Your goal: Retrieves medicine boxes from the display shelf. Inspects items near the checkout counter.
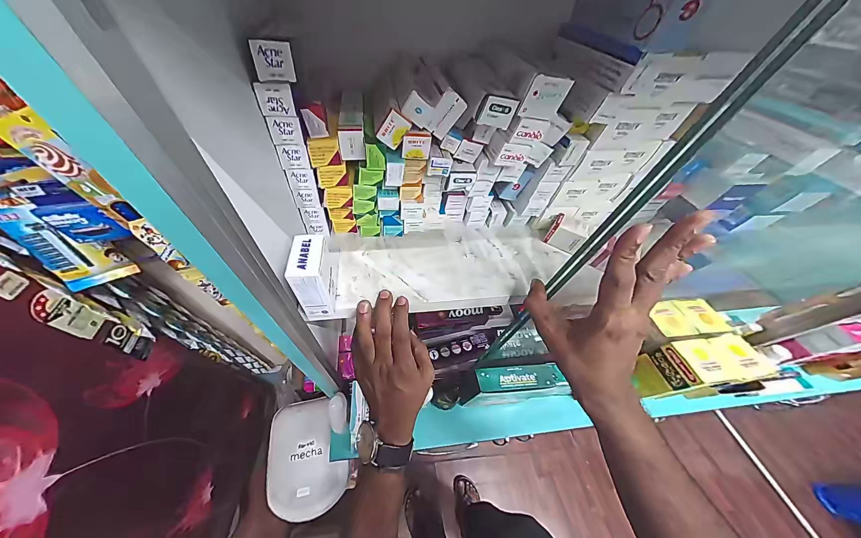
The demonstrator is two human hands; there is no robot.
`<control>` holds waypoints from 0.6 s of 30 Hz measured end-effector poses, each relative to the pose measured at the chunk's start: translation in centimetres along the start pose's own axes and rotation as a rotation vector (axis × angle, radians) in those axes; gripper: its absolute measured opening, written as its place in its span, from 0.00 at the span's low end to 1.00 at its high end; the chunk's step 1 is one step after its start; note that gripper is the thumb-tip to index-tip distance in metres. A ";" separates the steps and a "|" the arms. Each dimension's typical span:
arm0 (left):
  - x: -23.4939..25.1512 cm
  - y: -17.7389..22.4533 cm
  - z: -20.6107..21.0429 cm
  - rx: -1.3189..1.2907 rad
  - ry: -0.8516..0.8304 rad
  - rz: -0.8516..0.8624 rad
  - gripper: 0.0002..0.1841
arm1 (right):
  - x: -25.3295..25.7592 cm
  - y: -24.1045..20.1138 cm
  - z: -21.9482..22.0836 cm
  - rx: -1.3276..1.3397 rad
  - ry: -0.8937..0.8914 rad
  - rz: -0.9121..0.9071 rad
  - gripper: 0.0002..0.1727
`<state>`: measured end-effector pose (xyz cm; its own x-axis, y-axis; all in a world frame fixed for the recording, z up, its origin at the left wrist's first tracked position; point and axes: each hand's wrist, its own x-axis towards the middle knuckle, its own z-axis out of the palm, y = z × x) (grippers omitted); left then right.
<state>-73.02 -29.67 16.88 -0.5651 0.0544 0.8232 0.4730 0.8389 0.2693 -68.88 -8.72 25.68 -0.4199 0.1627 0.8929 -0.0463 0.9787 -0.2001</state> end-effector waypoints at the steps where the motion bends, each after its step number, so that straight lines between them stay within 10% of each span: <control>1: 0.0 0.0 0.0 0.001 0.000 0.000 0.26 | 0.0 0.0 0.0 0.000 0.004 -0.002 0.59; 18: -0.1 0.1 0.2 0.005 0.010 -0.005 0.25 | 0.0 0.3 0.1 -0.019 0.006 -0.021 0.58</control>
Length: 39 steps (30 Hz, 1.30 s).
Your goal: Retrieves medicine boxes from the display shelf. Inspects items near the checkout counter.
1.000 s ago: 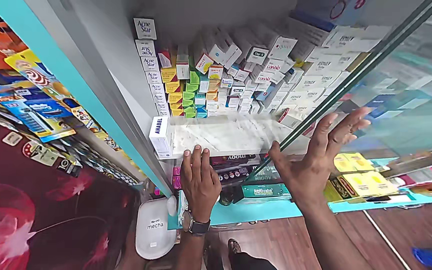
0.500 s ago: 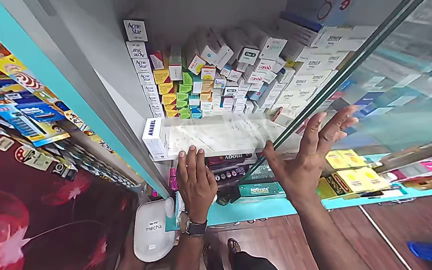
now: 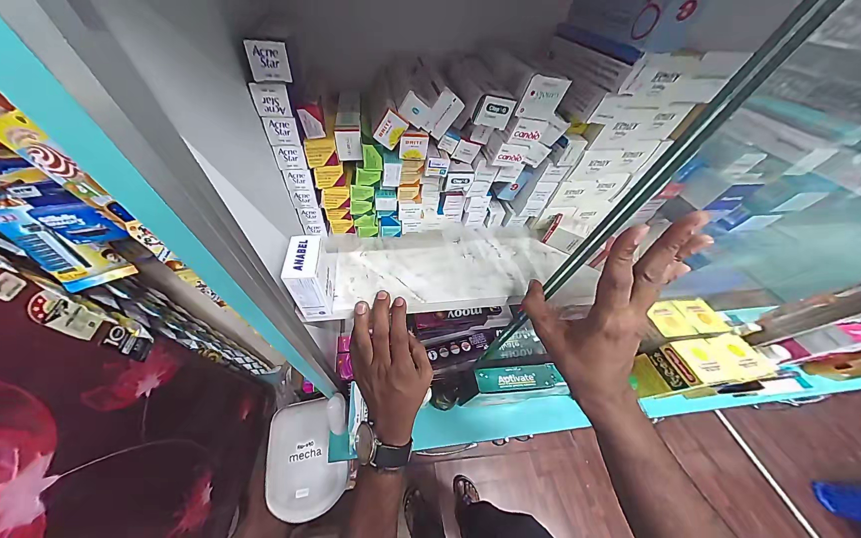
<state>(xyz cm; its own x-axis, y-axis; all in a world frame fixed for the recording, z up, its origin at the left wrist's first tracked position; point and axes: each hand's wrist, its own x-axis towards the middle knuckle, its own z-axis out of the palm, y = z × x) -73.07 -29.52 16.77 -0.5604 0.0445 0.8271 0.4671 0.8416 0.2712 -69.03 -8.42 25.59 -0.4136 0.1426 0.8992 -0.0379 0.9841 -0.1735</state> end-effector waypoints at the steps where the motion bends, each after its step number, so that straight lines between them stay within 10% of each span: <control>1: 0.0 0.0 0.0 0.001 0.000 0.000 0.25 | 0.0 0.0 0.0 0.000 0.001 -0.003 0.58; 39: 0.2 0.6 -1.5 0.036 -0.090 -0.036 0.30 | 0.1 -0.3 -0.2 0.034 0.001 0.012 0.49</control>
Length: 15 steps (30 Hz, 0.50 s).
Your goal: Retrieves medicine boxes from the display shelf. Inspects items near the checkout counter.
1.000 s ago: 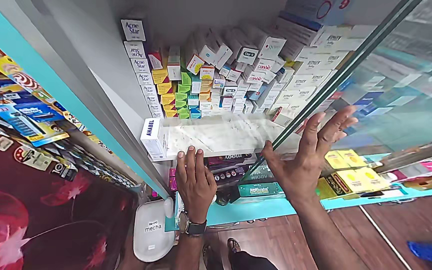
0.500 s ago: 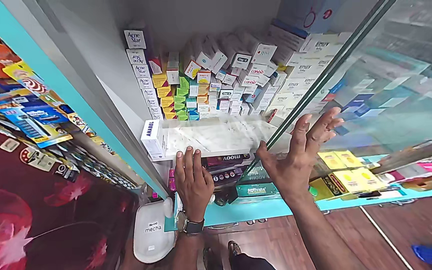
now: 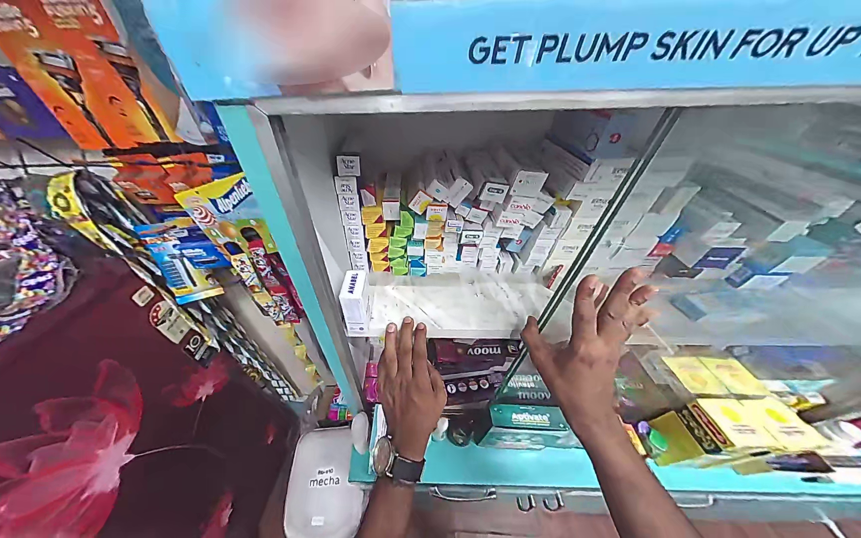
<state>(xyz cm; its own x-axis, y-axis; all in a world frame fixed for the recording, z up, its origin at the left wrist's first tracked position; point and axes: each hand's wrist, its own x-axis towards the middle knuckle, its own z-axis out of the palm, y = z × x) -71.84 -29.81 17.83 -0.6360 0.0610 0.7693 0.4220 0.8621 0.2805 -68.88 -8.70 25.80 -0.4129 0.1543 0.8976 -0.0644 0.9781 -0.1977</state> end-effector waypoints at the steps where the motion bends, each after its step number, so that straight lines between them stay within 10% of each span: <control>1: 0.0 0.0 -0.1 0.006 -0.011 -0.004 0.31 | 0.1 -0.1 0.0 0.005 0.000 0.002 0.49; 15: 0.2 0.2 -0.8 0.006 -0.025 0.000 0.36 | 0.3 -0.4 -0.1 0.013 0.014 -0.002 0.45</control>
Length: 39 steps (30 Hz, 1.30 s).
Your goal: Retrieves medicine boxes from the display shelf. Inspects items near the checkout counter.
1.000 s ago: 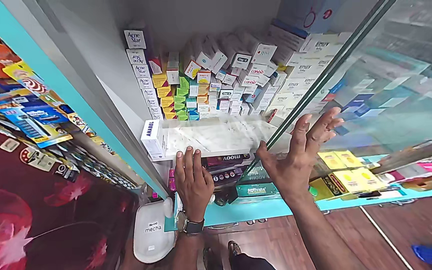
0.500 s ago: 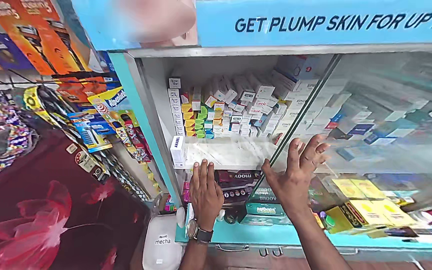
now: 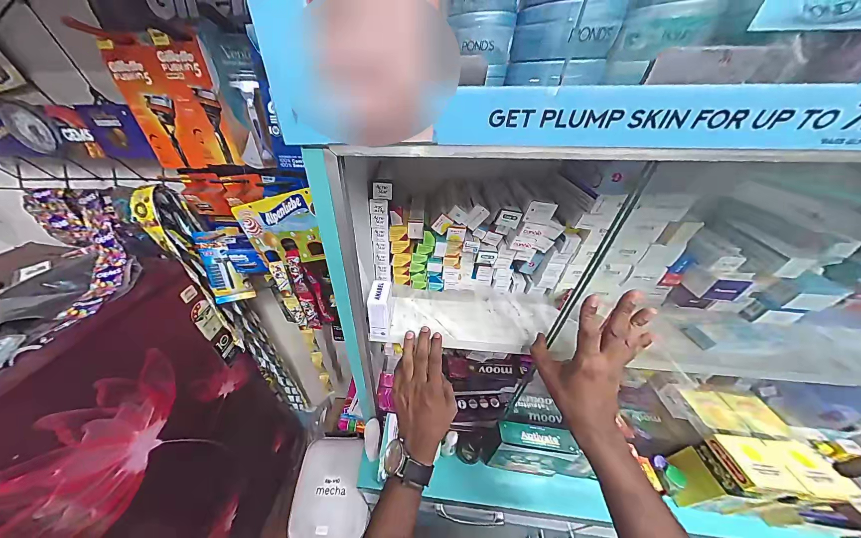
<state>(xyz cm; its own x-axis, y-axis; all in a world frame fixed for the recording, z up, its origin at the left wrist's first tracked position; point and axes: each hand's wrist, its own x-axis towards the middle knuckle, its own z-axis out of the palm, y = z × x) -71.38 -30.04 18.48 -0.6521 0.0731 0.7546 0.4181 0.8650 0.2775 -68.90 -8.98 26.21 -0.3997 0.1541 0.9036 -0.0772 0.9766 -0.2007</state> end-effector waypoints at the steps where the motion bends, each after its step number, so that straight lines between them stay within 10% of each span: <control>1: 0.0 0.0 0.0 -0.008 -0.001 -0.003 0.36 | 0.0 0.0 0.0 0.000 0.001 -0.001 0.45; 39: -0.3 0.0 0.5 -0.019 0.017 -0.003 0.35 | -0.1 -0.4 -0.2 0.006 0.000 0.011 0.48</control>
<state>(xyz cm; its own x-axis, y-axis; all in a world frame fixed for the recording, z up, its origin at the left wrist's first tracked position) -71.54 -29.84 17.98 -0.6425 0.0615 0.7638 0.4284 0.8553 0.2914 -68.64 -9.34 26.26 -0.4005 0.1649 0.9013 -0.0779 0.9740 -0.2128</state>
